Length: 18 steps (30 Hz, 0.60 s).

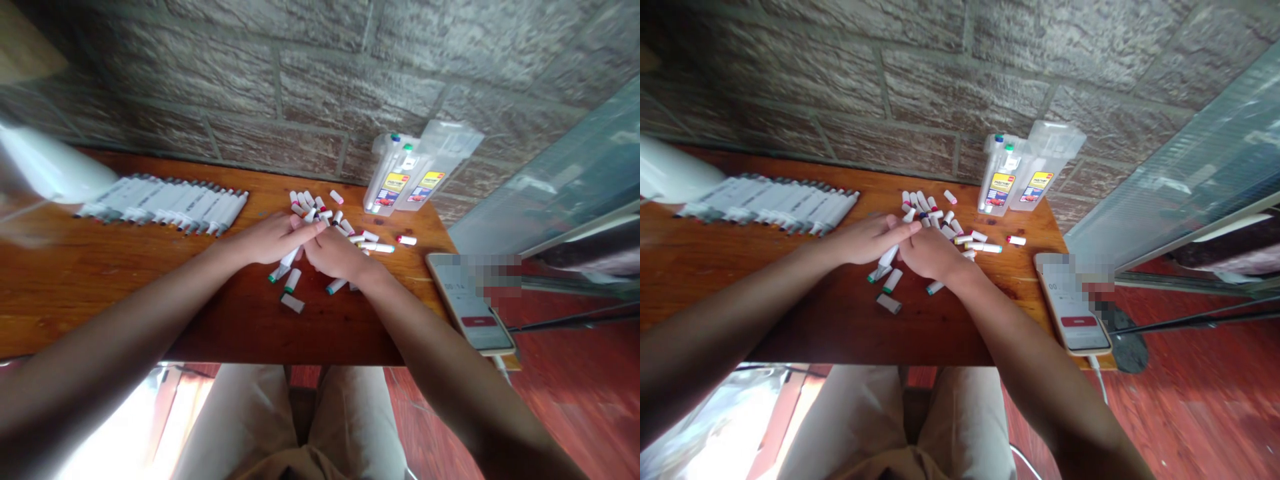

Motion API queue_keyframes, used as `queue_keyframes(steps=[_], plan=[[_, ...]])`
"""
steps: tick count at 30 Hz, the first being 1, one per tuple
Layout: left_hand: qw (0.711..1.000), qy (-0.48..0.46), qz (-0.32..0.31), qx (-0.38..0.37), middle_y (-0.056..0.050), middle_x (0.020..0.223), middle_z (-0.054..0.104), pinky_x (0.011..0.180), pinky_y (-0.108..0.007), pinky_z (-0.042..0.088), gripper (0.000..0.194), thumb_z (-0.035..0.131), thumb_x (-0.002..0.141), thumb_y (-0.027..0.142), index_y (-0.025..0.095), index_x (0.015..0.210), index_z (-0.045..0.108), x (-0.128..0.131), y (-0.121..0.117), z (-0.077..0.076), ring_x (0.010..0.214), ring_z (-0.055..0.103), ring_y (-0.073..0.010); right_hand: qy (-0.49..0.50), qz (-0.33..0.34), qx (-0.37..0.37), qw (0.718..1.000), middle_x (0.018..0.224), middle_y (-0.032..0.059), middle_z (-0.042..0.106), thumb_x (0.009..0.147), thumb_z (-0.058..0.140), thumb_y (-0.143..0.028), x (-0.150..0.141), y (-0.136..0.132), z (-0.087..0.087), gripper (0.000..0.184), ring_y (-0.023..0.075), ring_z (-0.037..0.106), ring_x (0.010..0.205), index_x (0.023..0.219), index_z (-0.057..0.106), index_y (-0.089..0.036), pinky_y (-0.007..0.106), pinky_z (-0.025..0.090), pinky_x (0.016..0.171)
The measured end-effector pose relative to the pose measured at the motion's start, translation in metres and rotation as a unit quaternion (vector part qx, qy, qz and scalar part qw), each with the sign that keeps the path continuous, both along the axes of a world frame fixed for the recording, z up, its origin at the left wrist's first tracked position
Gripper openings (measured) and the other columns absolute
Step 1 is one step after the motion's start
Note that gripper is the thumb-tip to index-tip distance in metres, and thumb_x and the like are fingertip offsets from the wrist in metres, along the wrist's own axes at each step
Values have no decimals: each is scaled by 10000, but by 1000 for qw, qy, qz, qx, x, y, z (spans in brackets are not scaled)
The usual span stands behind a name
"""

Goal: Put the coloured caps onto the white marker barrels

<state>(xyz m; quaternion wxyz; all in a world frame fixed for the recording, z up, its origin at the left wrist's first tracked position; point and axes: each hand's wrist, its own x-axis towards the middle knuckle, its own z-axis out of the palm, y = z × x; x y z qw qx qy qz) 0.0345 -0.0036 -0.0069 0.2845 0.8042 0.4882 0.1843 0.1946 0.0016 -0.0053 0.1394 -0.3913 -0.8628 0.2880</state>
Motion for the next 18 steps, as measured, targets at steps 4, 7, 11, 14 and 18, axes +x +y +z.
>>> queue_keyframes(steps=[4, 7, 11, 14, 18], plan=[[1000, -8, 9, 16, -35, 611, 630, 803, -305, 474, 684, 264, 1000, 647, 194, 587, 567, 0, 0, 0, 711, 633, -211, -5, 6, -1, 1000, 761, 58, 670, 1099, 172, -437, 0, 0, 0, 607, 186, 657, 824, 749, 602, -188, 326, 481, 941], [1000, -6, 7, 7, -41, 606, 634, 803, -300, 483, 703, 254, 1001, 651, 191, 578, 577, 0, 0, 0, 701, 636, -208, 4, 8, -6, 1000, 775, 61, 676, 1097, 177, -451, 0, 0, 1, 608, 185, 659, 822, 751, 601, -186, 318, 483, 921], [1000, 7, 1, -1, -52, 636, 680, 825, -297, 495, 753, 215, 1005, 656, 185, 583, 623, 0, 1, 0, 714, 655, -207, 14, 2, -26, 1000, 702, 49, 651, 1095, 181, -470, 0, 0, 1, 633, 181, 668, 811, 736, 614, -179, 313, 481, 933], [1000, 16, -1, 6, -54, 635, 690, 848, -299, 495, 768, 201, 1009, 654, 182, 581, 630, 0, 1, 0, 711, 662, -204, 26, 0, -34, 999, 666, 36, 646, 1097, 207, -460, 0, 0, 1, 623, 164, 657, 752, 707, 600, -175, 298, 485, 910], [1000, 18, 2, -9, -57, 637, 701, 847, -304, 496, 786, 195, 1006, 665, 183, 571, 638, -1, 0, 1, 717, 677, -208, 38, 7, -32, 999, 657, 24, 645, 1094, 232, -466, 0, 1, 0, 611, 144, 619, 673, 682, 580, -178, 281, 478, 878]])
